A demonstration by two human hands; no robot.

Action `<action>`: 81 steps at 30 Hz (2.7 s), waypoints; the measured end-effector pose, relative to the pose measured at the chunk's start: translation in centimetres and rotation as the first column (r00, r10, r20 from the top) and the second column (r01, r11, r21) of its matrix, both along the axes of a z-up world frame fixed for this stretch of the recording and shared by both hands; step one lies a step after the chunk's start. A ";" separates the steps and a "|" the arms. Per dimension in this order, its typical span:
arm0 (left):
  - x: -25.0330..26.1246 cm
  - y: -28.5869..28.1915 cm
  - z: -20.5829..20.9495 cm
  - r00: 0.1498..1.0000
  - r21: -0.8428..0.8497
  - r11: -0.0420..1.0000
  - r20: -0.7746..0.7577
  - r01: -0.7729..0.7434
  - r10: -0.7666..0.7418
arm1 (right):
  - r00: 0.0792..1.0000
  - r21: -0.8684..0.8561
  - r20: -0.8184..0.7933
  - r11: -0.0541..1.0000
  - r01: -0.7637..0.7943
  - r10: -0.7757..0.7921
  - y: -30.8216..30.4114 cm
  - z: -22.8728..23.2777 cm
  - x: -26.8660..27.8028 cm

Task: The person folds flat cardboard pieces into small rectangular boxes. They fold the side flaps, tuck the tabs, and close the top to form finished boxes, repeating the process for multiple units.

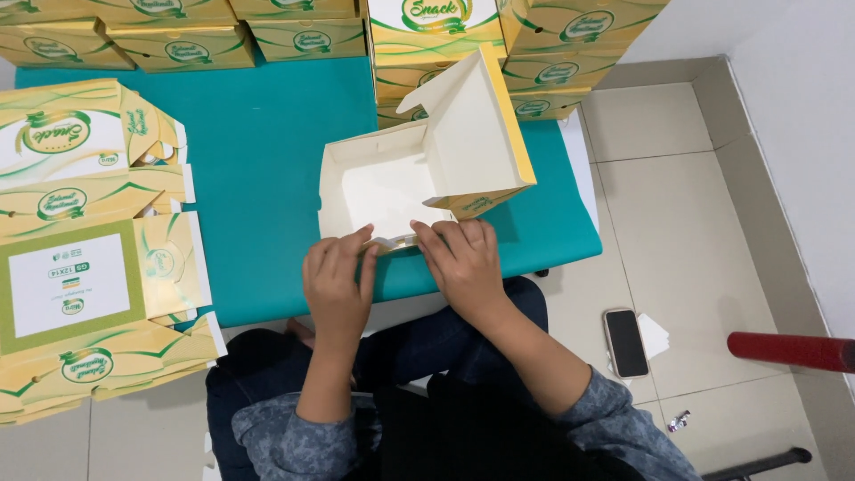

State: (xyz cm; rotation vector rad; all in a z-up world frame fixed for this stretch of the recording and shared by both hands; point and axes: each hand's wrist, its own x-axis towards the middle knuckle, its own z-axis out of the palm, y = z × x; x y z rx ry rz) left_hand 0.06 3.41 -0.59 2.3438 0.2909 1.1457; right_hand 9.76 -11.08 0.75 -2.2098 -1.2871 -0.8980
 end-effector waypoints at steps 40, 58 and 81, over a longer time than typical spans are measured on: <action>-0.4 5.3 2.1 0.982 -0.509 0.841 0.120 0.184 -0.142 | 0.869 0.162 -0.177 0.885 -0.436 0.461 -2.9 1.3 7.1; 3.9 4.3 0.9 0.839 -0.619 0.608 0.162 0.496 -0.519 | 0.431 0.498 -0.755 0.860 -0.113 0.494 -0.7 1.3 7.5; 2.8 6.0 -1.0 0.822 -0.648 0.560 0.188 0.515 -0.538 | 0.388 0.507 -0.704 0.804 -0.312 0.594 -2.2 1.8 7.8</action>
